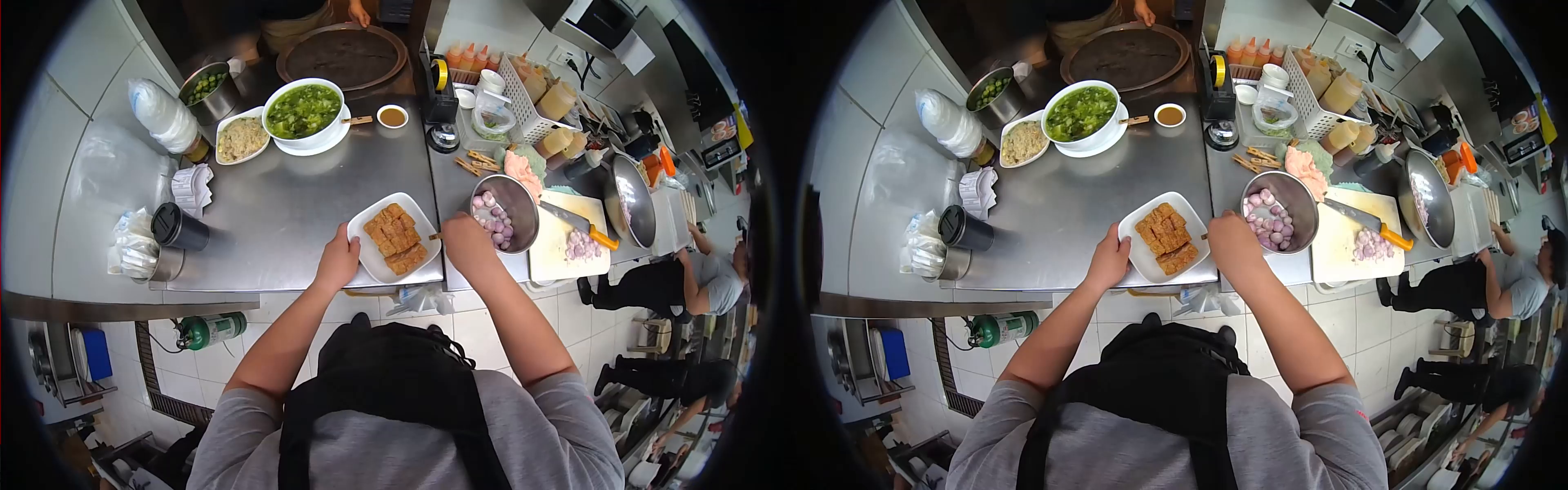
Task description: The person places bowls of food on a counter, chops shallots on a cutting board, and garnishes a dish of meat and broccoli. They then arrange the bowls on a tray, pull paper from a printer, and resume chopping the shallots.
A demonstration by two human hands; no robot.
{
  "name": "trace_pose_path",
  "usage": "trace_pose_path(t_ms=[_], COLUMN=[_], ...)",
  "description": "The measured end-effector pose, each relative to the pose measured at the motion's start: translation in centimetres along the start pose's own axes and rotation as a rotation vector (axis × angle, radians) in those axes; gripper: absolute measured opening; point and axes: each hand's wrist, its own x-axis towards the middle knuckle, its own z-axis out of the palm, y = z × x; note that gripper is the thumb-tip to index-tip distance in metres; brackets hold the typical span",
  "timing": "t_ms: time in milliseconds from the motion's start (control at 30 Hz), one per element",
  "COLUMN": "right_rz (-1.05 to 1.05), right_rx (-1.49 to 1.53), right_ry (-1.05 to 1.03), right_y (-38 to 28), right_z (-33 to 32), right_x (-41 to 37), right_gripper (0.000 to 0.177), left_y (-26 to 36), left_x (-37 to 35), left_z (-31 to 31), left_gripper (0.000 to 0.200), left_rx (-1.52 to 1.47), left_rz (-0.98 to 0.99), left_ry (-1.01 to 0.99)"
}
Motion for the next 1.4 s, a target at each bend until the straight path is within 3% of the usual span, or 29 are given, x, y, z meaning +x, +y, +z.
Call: trace_pose_path(t_ms=[67,200,267,400,467,567,633,667,700,733,800,867,900,933,967,1000,1133,1200,1400], right_rz=[0.034,0.035,0.108,0.155,0.155,0.138,0.119,0.009,-0.018,0.075,0.081,-0.042,0.216,0.266,0.458,0.453,0.33,0.247,0.017], right_rx=[-0.104,-0.206,-0.241,-0.243,-0.209,0.121,0.051,-0.002,0.136,0.301,0.493,0.258,0.19,0.006,-0.078,-0.012,0.187,0.254,0.413], right_ry=[-0.194,-0.129,-0.345,-0.284,-0.067,0.289,0.284,0.452,0.204,-0.114,-0.373,-0.514,-0.608,-0.486,-0.38,-0.44,-0.578,-0.596,-0.74], right_y=[-1.5,-2.1,-3.4,-2.6,-1.3,0.4,2.2,3.5,4.3,5.3,8.3,12.8,13.7,13.0,13.3,14.5,19.6,22.3,29.4], right_z=[-1.4,0.6,0.3,1.7,0.8,-2.6,-3.4,-2.2,-3.3,-3.0,1.7,11.0,14.2,14.2,16.7,17.6,17.5,16.6,15.0], right_x=[1.3,5.6,7.0,7.7,7.5,4.3,0.6,-1.6,-4.5,-6.6,-10.8,-15.2,-18.3,-22.5,-24.7,-26.5,-26.1,-24.5,-18.9], right_gripper=[0.016,0.017,0.019,0.021,0.02,0.025,0.032,0.034,0.038,0.045,0.059,0.046,0.033,0.032,0.029,0.029,0.028,0.028,0.028], left_y=[-0.1,0.5,0.4,-0.3,-0.5,-1.9,-1.7,-1.5,-2.9,-1.0,-2.2,-1.7,-1.9,-2.1,-2.5,-2.8,-5.3,-5.3,0.4], left_x=[0.0,-0.2,-0.1,-0.3,-0.3,0.0,0.0,0.0,0.8,-0.3,0.0,-0.9,-1.3,-1.8,-2.4,-2.9,-2.6,-3.0,-5.3], left_z=[-0.3,-0.7,-0.6,-0.3,-0.3,0.3,0.2,0.1,0.9,0.2,1.3,1.5,1.9,2.5,3.0,3.7,6.8,7.6,8.8], left_gripper=[0.038,0.038,0.038,0.037,0.036,0.036,0.036,0.034,0.032,0.03,0.031,0.034,0.035,0.035,0.034,0.032,0.039,0.036,0.022], left_rx=[-0.006,-0.038,-0.028,0.033,0.028,0.0,-0.009,-0.075,-0.038,-0.125,-0.277,-0.388,-0.432,-0.429,-0.429,-0.432,-0.508,-0.199,-0.09], left_rz=[0.006,0.006,0.012,0.078,0.11,0.203,0.112,0.034,0.097,0.038,0.082,0.082,0.102,0.112,0.128,0.14,0.076,0.081,0.211], left_ry=[-0.002,-0.035,-0.034,0.033,0.031,0.08,0.038,-0.015,0.031,-0.003,0.105,0.176,0.214,0.217,0.242,0.269,0.351,0.44,0.782])
